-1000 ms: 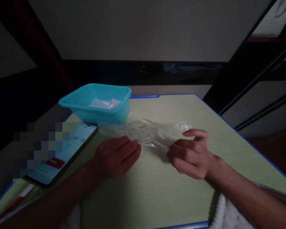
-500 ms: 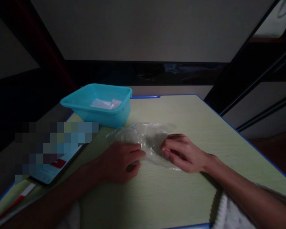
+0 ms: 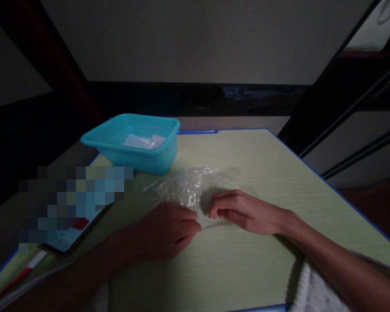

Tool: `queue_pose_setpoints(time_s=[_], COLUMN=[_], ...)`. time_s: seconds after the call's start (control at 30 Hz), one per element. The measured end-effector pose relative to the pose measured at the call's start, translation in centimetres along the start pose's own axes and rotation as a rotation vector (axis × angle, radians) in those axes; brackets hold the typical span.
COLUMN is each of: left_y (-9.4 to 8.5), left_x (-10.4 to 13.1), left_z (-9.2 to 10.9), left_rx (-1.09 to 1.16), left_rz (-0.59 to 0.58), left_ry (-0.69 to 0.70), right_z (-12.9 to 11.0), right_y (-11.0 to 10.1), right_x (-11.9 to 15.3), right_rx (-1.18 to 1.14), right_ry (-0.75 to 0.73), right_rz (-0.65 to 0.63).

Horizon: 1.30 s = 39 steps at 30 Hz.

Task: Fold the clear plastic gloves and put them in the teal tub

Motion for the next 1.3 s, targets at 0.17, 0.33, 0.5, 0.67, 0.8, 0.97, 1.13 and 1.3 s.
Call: queue_pose_setpoints(time_s=[0.17,0.33,0.5,0.67,0.8,0.97,1.13,1.3], left_y=[-0.8,-1.7,-1.1,-0.1,0.2,0.4,0.4,0.4], left_x=[0.0,0.0,-0.6,-0.8,-0.6,-0.5,-0.6,-0.6], left_z=[1.2,2.0,1.0,1.4,1.8,1.8,1.9,2.1], left_rx=[0.238,0.655,0.516,0.245,0.207,0.201,0.194,0.154], left_rz=[-0.076,0.019,0.279,-0.005,-0.123,-0.152,-0.191,-0.174], left_ry=[0.058,-0.088,-0.217,-0.141,-0.110,-0.064,-0.037,0.013], right_z=[-0.6,-0.6,0.8,1.9,2.6,2.6,2.5,2.8], right_y=[0.1,-0.1,-0.5,-0.4,0.0,0.3,-0.1,-0.9], right_x=[0.6,0.7,0.5,0.2,0.1,0.0,0.3,1.0], right_rx=[-0.234,-0.324,-0.110,0.188,0.295,0.302,0.397,0.592], right_ry=[0.024,0.044,0.195,0.253,0.297,0.338,0.148,0.304], right_rz=[-0.104,0.228,0.646,0.555,0.454,0.469,0.625,0.822])
Point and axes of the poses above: each hand's wrist, its own x-axis away from the middle knuckle, its own y-axis out of the palm, z = x × y, the point moved 1 cm from there along -x, towards the middle knuckle, and after that the axes turned 6 degrees about -z, right-handed, at the moved point
